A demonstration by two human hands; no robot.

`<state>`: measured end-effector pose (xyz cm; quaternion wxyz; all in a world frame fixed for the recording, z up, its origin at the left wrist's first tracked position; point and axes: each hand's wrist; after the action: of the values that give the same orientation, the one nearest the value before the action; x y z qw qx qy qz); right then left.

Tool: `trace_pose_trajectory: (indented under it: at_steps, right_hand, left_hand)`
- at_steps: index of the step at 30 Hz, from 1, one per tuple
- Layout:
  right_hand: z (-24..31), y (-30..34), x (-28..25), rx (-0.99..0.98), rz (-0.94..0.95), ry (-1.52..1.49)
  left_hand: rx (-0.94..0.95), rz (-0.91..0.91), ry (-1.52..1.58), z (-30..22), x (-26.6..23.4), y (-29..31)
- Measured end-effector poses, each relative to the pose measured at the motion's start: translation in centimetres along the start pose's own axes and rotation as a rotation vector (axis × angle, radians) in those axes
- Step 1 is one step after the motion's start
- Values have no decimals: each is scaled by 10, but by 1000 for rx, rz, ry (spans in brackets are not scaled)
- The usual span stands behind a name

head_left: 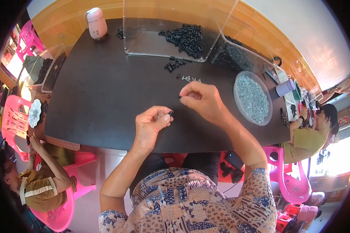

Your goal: The person assembles small black plastic components by hand at a workbench.

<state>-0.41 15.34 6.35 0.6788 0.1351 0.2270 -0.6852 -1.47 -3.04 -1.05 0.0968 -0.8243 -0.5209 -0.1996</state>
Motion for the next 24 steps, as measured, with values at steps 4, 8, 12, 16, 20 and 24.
trace_pose_trajectory:
  at_steps: [4, 8, 12, 16, 20, 24]
  right_hand:
    - [11, 25, 7, -68, 24, -37]
    - [11, 31, 11, -156, 32, 31]
    - [13, 36, 14, -223, 31, 105]
    - [17, 38, 15, -270, 52, 179]
    - [17, 36, 16, -399, 29, 230]
    - [24, 36, 16, -397, 56, 311]
  left_hand:
    - [7, 1, 3, -5, 8, 5]
    - [54, 20, -10, -5, 8, 13]
    - [86, 14, -17, -6, 9, 21]
    - [127, 5, -93, -6, 9, 27]
    - [259, -20, -326, -8, 11, 32]
    - [339, -68, -469, -9, 17, 35]
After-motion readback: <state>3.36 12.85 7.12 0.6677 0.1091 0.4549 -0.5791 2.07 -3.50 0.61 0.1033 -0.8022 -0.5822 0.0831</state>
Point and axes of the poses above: each hand's wrist, its own y-axis away from the middle knuckle, its own x-axis out of the palm, z = x × y, and after that the axes turned 2 degrees about -y, right-handed
